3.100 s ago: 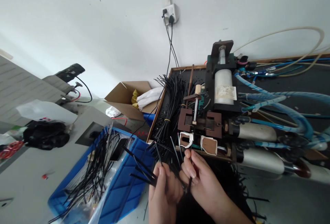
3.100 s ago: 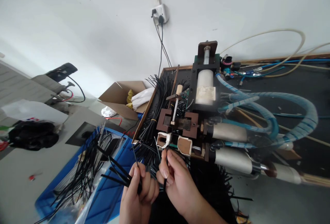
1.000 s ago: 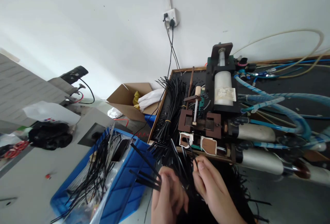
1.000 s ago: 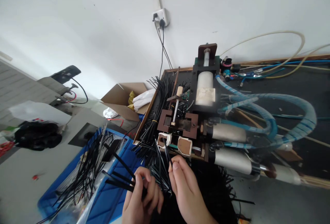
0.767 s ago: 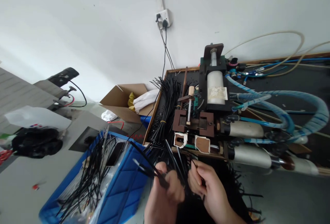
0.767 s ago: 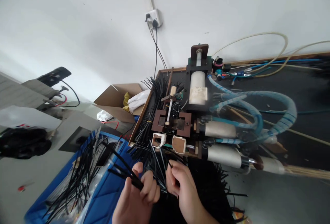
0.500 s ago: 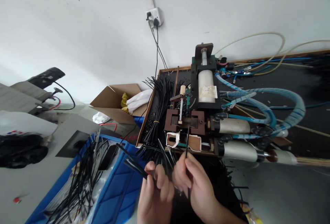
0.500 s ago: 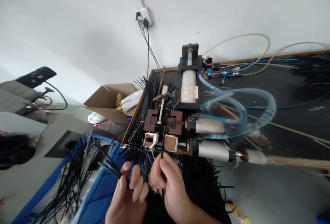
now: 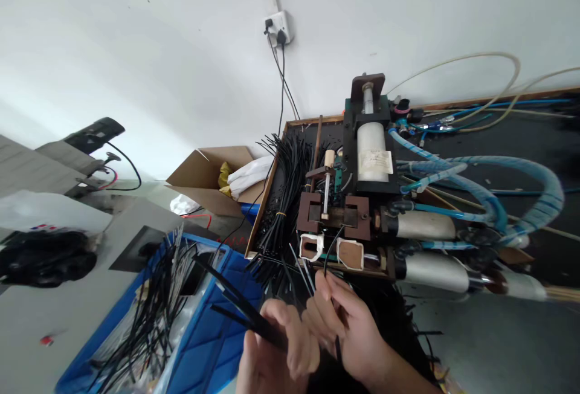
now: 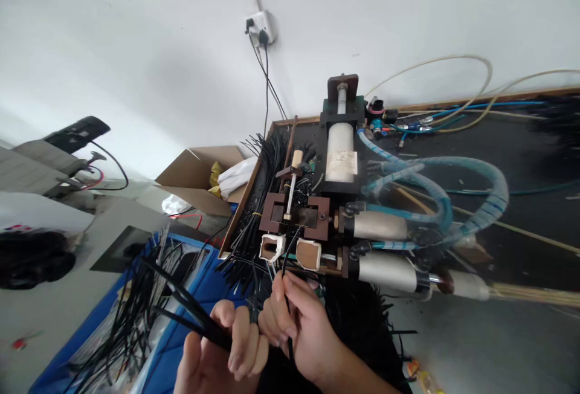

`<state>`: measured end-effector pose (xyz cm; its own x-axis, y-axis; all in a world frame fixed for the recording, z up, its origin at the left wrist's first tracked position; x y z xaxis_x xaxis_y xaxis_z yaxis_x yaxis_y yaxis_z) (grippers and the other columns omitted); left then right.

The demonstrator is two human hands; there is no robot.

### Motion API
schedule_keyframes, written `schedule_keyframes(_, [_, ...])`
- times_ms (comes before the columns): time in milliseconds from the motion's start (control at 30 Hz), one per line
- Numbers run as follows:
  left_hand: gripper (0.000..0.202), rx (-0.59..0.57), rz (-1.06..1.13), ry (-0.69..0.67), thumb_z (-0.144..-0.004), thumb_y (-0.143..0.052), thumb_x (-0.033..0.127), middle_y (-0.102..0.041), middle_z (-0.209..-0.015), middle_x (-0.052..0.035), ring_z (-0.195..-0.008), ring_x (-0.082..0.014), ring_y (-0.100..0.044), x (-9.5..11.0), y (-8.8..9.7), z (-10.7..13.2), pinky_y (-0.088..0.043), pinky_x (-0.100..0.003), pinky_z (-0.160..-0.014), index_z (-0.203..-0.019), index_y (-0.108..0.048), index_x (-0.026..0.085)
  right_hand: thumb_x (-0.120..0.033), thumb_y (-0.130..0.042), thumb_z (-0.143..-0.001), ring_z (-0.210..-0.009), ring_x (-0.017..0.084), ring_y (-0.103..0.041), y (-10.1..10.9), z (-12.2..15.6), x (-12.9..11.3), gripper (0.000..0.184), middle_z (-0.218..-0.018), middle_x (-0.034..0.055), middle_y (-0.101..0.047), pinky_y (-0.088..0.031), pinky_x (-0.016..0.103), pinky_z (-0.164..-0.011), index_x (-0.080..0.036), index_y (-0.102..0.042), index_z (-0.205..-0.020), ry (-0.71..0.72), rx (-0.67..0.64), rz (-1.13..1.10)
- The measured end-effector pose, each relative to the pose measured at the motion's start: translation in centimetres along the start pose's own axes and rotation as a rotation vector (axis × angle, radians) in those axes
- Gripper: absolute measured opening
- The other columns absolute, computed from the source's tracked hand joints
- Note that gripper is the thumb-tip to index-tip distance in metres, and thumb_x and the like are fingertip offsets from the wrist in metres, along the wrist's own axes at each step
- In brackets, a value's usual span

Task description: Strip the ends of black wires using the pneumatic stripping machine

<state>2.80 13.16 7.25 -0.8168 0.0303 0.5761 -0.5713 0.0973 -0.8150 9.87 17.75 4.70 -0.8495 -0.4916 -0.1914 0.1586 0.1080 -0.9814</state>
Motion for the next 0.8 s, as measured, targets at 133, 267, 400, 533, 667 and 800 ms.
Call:
schedule_keyframes(133, [0.050, -0.158, 0.048, -0.085, -0.112, -0.034, 0.049, -0.035, -0.071, 0.0034, -0.057, -0.0125, -0.029, 0.1, -0.7, 0.0, -0.036, -0.026, -0.062, -0.121, -0.071, 0.017, -0.034, -0.060, -0.105, -0.041, 0.012, -0.024, -0.1, 0.1, 0.3, 0.030, -0.042, -0.0092, -0.030, -0.029, 0.022, -0.046, -0.020, -0.072, -0.082, -0.044, -0.068, -0.054])
schedule_keyframes(267, [0.051, -0.150, 0.036, 0.013, -0.111, -0.034, 0.052, -0.037, -0.071, 0.0025, -0.059, -0.0140, -0.029, -0.2, -0.9, 0.5, -0.040, -0.029, -0.068, -0.118, -0.072, 0.020, -0.034, -0.059, -0.104, -0.040, 0.012, -0.024, -0.2, 0.3, 0.4, 0.030, -0.041, -0.0091, -0.029, -0.030, 0.022, -0.046, -0.019, -0.072, -0.081, -0.080, -0.089, -0.093])
schedule_keyframes(400, [0.050, -0.082, 0.046, 0.069, -0.110, -0.038, 0.054, -0.036, -0.069, 0.0024, -0.060, -0.0146, -0.027, -0.2, -1.1, 0.7, -0.041, -0.031, -0.070, -0.111, -0.074, 0.021, -0.035, -0.062, -0.103, -0.041, 0.012, -0.022, 0.0, 0.3, 0.3, 0.030, -0.040, -0.0095, -0.028, -0.030, 0.023, -0.048, -0.018, -0.072, -0.080, -0.106, -0.077, -0.123])
schedule_keyframes(533, [0.053, -0.197, 0.032, -0.043, -0.112, -0.029, 0.049, -0.036, -0.065, 0.0026, -0.057, -0.0147, -0.031, -0.3, -1.9, 0.1, -0.039, -0.030, -0.066, -0.116, -0.072, 0.018, -0.035, -0.060, -0.104, -0.040, 0.012, -0.021, -0.1, 0.4, 0.1, 0.031, -0.040, -0.0096, -0.028, -0.029, 0.023, -0.047, -0.019, -0.073, -0.082, -0.131, -0.092, -0.163])
schedule_keyframes(667, [0.054, -0.279, 0.004, -0.112, -0.113, -0.024, 0.047, -0.035, -0.063, 0.0035, -0.055, -0.0146, -0.033, -0.6, -2.2, -0.5, -0.040, -0.030, -0.065, -0.120, -0.069, 0.017, -0.034, -0.062, -0.104, -0.039, 0.011, -0.020, -0.3, 0.5, 0.0, 0.030, -0.040, -0.0101, -0.027, -0.029, 0.023, -0.047, -0.018, -0.073, -0.081, -0.130, -0.087, -0.174])
schedule_keyframes(800, [0.052, -0.294, 0.007, -0.111, -0.114, -0.025, 0.046, -0.037, -0.064, 0.0039, -0.053, -0.0129, -0.033, -0.6, -2.4, -0.5, -0.040, -0.030, -0.065, -0.118, -0.069, 0.018, -0.034, -0.064, -0.102, -0.039, 0.011, -0.020, -0.4, 0.5, -0.1, 0.028, -0.040, -0.0103, -0.027, -0.029, 0.023, -0.047, -0.019, -0.073, -0.080, -0.125, -0.087, -0.171])
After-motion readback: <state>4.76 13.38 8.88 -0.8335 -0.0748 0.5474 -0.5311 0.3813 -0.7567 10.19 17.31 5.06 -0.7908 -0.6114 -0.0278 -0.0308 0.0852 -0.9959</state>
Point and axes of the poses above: each hand's wrist, its own z-axis away from the middle knuckle, its own y-axis out of the back of the hand, x = y × z, the point moved 7 cm from there along -z, towards the middle knuckle
